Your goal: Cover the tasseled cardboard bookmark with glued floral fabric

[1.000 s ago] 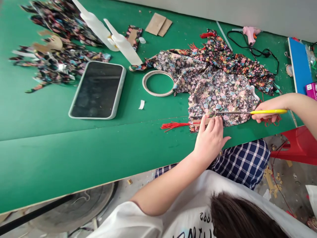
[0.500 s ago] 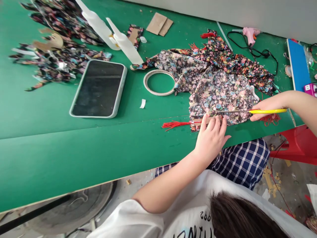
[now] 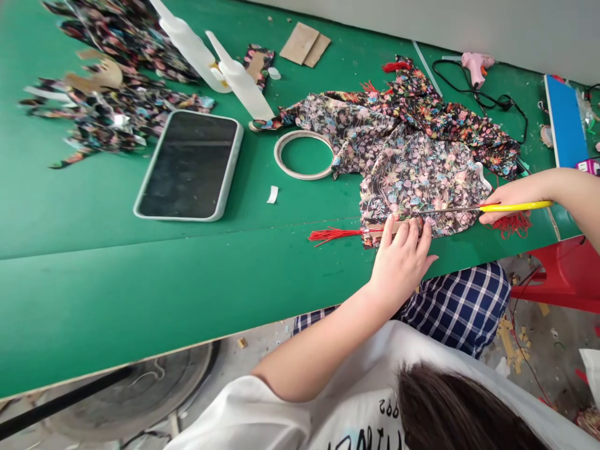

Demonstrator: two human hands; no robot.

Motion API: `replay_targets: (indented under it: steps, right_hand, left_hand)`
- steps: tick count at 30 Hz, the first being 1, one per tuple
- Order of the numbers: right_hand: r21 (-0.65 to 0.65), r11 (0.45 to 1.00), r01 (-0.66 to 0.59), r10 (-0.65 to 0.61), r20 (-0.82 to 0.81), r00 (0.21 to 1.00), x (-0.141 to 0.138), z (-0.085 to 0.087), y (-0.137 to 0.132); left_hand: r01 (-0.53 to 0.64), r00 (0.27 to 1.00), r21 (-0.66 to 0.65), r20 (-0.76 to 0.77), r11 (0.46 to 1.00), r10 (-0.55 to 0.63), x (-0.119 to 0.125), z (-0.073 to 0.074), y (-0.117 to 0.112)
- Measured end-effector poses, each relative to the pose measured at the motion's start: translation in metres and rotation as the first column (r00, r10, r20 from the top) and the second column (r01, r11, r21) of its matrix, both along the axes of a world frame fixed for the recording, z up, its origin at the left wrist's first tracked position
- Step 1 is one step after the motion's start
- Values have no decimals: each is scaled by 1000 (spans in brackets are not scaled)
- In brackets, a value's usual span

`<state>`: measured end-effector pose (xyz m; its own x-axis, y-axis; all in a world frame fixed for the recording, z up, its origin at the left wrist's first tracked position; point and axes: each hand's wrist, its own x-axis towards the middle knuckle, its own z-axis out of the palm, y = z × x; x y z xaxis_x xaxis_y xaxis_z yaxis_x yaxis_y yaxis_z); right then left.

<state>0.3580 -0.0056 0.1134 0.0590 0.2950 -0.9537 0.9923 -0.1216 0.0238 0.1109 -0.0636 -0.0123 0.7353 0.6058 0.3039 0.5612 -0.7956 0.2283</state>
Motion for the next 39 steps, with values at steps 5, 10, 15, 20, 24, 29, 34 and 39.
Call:
replay_targets:
  steps: [5,10,15,20,24,29,34,39]
  right_hand:
    - [24,996,81,-81,-6,997,0,-5,0]
    - [24,997,78,-79,52,995,-5,4,-1]
    - [44,996,78,-80,54,995,-8,13,-3]
    - [104,995,-1,-1,23,1000,-6,3,-2]
    - [114,993,-21,16,45,999,-1,-3,-1]
    - [179,983,-35,23,65,998,-3,-1,-5]
    - [220,975,-15,7,33,999,-3,-4,-7]
    - [231,970,-71,48,102,994,0,-11,-8]
  left_hand:
    - [-1,1000,4,8,1000,1,0,1,0]
    - [-3,1000,10,15,1000,3,0,1,0]
    - [-6,1000,31,22,1000,5,0,0,0]
    - [-5,1000,24,6,1000,5,0,0,0]
    - [-3,1000,28,-11,1000,4,0,0,1]
    - [-5,1000,27,-5,1000,5,0,1,1]
    - [0,1000,-12,5,1000,0,1,1,1]
    - [1,1000,4,2,1000,-1,0,0,1]
